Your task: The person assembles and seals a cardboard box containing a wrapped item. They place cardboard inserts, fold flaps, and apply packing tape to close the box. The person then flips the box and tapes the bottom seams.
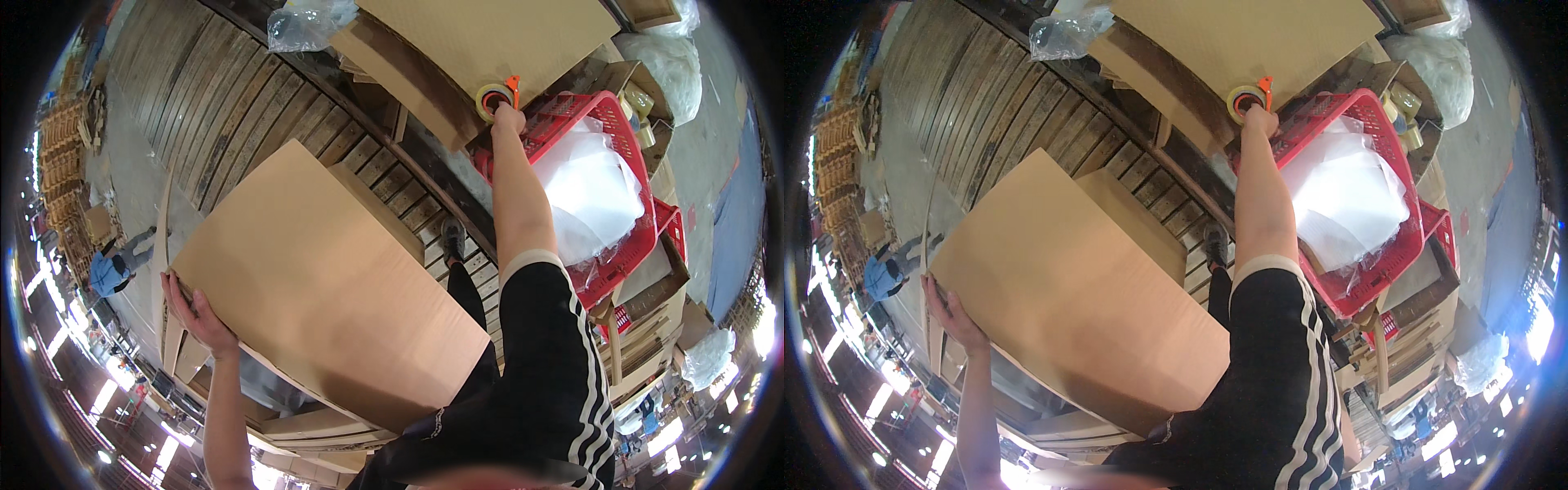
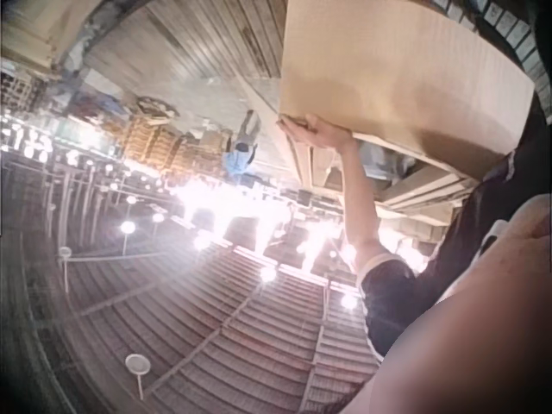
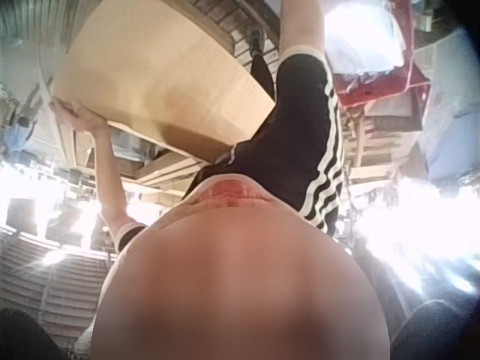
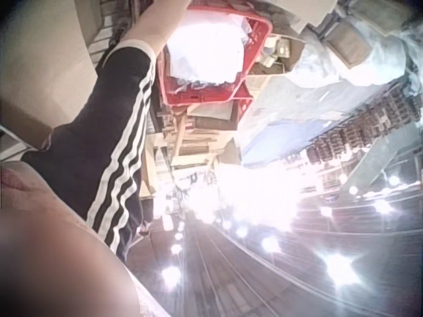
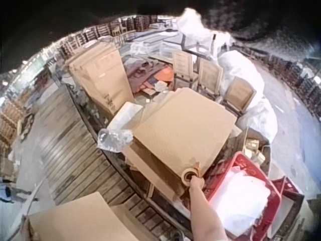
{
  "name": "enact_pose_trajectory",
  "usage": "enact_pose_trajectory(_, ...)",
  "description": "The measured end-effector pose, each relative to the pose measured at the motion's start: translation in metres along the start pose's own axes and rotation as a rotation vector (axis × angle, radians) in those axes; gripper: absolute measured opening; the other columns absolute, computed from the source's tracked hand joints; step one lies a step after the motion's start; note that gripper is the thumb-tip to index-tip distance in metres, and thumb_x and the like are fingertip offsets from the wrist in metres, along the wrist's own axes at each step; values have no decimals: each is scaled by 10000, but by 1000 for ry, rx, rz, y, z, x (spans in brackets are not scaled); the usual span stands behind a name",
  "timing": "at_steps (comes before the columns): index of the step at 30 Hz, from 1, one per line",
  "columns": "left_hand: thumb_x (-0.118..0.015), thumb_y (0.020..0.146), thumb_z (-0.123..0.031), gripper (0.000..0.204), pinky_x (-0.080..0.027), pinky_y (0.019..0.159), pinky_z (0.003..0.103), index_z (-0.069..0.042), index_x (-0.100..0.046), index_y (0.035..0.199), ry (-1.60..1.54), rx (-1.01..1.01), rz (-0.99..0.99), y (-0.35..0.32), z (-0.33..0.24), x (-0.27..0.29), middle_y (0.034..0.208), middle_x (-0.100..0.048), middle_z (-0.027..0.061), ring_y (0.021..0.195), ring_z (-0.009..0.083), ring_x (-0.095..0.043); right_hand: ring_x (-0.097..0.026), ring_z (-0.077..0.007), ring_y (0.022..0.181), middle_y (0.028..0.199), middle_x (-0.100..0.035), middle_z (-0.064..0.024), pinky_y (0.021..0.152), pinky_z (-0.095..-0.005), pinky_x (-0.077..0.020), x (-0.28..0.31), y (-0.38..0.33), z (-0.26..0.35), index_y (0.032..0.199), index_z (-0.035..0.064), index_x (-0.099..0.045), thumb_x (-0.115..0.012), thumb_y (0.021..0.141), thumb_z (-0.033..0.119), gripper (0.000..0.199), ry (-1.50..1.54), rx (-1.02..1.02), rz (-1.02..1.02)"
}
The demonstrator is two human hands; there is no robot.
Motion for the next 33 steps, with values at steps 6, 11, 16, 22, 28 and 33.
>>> enact_pose_trajectory(6, -552, 1102, -330, 576, -252, 1283, 543, -5, -505, 1576, 14, -19, -30, 4, 4, -2, 1683, -421, 232, 1566, 412, -360, -687, -312, 1107, 1227, -697, -129, 911, -503, -527, 30, -65, 33, 1284, 37, -660, -845, 857, 103, 470, 420, -215, 446)
enact_pose_trajectory(11, -592, 1091, -354, 563, -247, 1285, 555, -79, -530, 1578, 63, -5, -56, 0, 6, -1, 1685, -443, 178, 1561, 415, -369, -639, -305, 1106, 1178, -644, -94, 860, -511, -504, 36, -133, 76, 1317, 90, -615, -828, 876, 66, 490, 579, -322, 761)
enact_pose_trajectory(16, -605, 1089, -394, 562, -242, 1292, 557, -121, -542, 1576, 114, -4, -91, -2, 3, 1, 1694, -443, 140, 1570, 388, -365, -622, -288, 1076, 1147, -622, -72, 871, -489, -502, 22, -142, 83, 1302, 140, -620, -795, 949, 152, 394, 515, -416, 720)
enact_pose_trajectory(22, -599, 1089, -376, 551, -243, 1291, 549, -113, -546, 1570, 93, -12, -90, -1, 7, -2, 1692, -446, 140, 1561, 387, -377, -622, -286, 1140, 1254, -682, -50, 981, -507, -478, 15, -129, -25, 1292, 212, -700, -688, 1032, 444, 348, 466, -440, 829)
enact_pose_trajectory(28, -568, 1087, -321, 539, -238, 1294, 511, -48, -541, 1551, 70, 16, -49, 7, 5, -9, 1692, -436, 161, 1561, 381, -375, -586, -263, 1163, 1250, -646, -26, 1007, -516, -482, -65, -138, -57, 1407, 250, -678, -522, 1097, 443, 397, 540, -312, 1165)
enact_pose_trajectory(33, -519, 1088, -294, 571, -218, 1305, 497, 0, -480, 1576, -23, 71, -9, 13, -2, -14, 1724, -364, 187, 1581, 371, -340, -585, -218, 1157, 1326, -644, 10, 1091, -555, -373, -184, -144, -11, 1398, 277, -651, -480, 1108, 467, 386, 575, -253, 1135)
Point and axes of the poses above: each hand's wrist, its own y-axis towards the middle knuckle, its own x-axis out of the back of the hand, z = x × y, the point moved 3 cm from there along y, towards the middle knuckle
